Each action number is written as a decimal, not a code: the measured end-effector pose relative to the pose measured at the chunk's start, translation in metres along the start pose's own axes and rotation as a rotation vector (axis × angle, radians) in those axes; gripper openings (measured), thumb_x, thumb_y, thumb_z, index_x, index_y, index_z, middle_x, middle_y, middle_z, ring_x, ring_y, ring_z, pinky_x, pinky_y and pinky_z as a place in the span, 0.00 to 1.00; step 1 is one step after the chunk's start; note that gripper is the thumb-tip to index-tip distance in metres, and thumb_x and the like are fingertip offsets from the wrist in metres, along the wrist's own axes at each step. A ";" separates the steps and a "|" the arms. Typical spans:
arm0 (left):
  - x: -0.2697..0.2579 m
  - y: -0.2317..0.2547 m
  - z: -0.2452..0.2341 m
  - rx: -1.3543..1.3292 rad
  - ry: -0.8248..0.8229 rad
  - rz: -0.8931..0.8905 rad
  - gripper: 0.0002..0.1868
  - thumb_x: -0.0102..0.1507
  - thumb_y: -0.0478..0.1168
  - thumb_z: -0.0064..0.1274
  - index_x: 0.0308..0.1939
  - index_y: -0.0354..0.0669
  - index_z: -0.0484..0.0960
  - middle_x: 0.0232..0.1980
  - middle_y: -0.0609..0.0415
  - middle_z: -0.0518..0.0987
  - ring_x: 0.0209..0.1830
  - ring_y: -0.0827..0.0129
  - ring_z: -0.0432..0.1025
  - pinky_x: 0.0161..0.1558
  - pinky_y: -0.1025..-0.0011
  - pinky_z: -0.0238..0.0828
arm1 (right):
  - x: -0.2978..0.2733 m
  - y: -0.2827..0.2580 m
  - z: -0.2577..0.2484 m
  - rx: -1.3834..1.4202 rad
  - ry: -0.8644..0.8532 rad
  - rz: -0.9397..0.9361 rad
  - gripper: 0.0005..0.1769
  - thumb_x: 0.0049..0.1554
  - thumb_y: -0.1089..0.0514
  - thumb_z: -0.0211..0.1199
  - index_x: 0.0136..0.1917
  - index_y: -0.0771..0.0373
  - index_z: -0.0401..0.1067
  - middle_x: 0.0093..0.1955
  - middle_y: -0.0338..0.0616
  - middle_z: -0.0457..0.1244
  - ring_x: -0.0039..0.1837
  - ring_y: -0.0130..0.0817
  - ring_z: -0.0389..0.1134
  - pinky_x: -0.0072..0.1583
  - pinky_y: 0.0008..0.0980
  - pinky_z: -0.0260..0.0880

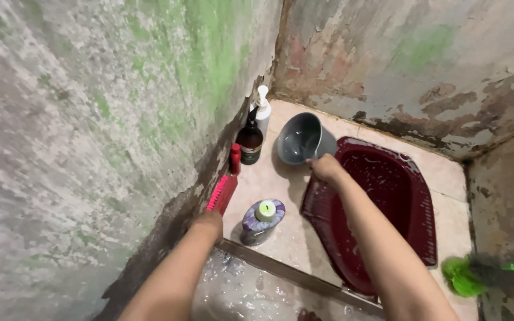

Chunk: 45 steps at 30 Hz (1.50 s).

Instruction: Cleaning a squat toilet and surrounding floor tiles using brushes, a sponge, and liquid cleaner.

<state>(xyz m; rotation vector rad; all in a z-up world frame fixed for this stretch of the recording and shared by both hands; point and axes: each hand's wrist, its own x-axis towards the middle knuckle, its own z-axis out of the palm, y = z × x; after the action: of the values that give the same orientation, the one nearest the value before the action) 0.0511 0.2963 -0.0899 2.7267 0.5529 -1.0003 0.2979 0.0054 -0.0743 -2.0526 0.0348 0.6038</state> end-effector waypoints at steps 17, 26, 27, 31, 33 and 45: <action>-0.072 0.037 -0.048 -0.357 0.256 0.542 0.70 0.32 0.56 0.84 0.71 0.42 0.58 0.66 0.38 0.72 0.68 0.49 0.68 0.69 0.61 0.64 | -0.029 0.044 -0.054 0.321 -0.093 0.104 0.24 0.68 0.42 0.56 0.44 0.66 0.70 0.30 0.38 0.57 0.29 0.29 0.53 0.32 0.34 0.54; -0.085 0.046 -0.040 -0.542 0.366 0.590 0.39 0.43 0.42 0.73 0.56 0.42 0.73 0.45 0.37 0.83 0.51 0.46 0.78 0.52 0.57 0.76 | -0.005 0.024 0.011 0.600 -0.141 0.124 0.12 0.64 0.53 0.56 0.43 0.63 0.67 0.29 0.36 0.56 0.28 0.28 0.54 0.31 0.31 0.55; -0.085 0.047 -0.040 -0.546 0.371 0.560 0.38 0.44 0.42 0.73 0.55 0.43 0.73 0.45 0.38 0.83 0.51 0.45 0.78 0.52 0.57 0.76 | 0.007 0.028 0.011 0.475 -0.013 0.054 0.14 0.64 0.54 0.57 0.46 0.69 0.70 0.31 0.40 0.61 0.29 0.31 0.58 0.33 0.33 0.58; -0.086 0.048 -0.041 -0.569 0.389 0.505 0.38 0.43 0.41 0.74 0.54 0.44 0.74 0.44 0.38 0.83 0.50 0.45 0.78 0.52 0.57 0.76 | 0.078 0.061 0.001 0.329 0.088 -0.210 0.24 0.65 0.48 0.58 0.58 0.75 0.76 0.43 0.44 0.71 0.40 0.30 0.66 0.43 0.31 0.66; -0.082 0.047 -0.041 -0.571 0.377 0.503 0.37 0.43 0.41 0.73 0.53 0.44 0.74 0.44 0.38 0.83 0.50 0.46 0.78 0.51 0.57 0.76 | 0.047 0.032 0.000 0.242 0.155 -0.192 0.25 0.62 0.49 0.60 0.66 0.66 0.67 0.49 0.44 0.69 0.46 0.34 0.67 0.49 0.36 0.67; -0.066 0.037 -0.092 -1.079 0.879 0.681 0.36 0.44 0.45 0.74 0.54 0.41 0.76 0.47 0.46 0.85 0.47 0.62 0.81 0.52 0.64 0.77 | -0.071 0.028 0.098 -0.971 0.203 -0.960 0.29 0.57 0.51 0.61 0.69 0.61 0.62 0.68 0.53 0.58 0.70 0.48 0.57 0.67 0.55 0.55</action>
<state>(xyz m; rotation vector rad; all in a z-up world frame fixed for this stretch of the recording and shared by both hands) 0.0735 0.2714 0.0242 1.9044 0.1225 0.5768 0.1892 0.0554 -0.1070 -2.6380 -1.2626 -0.2781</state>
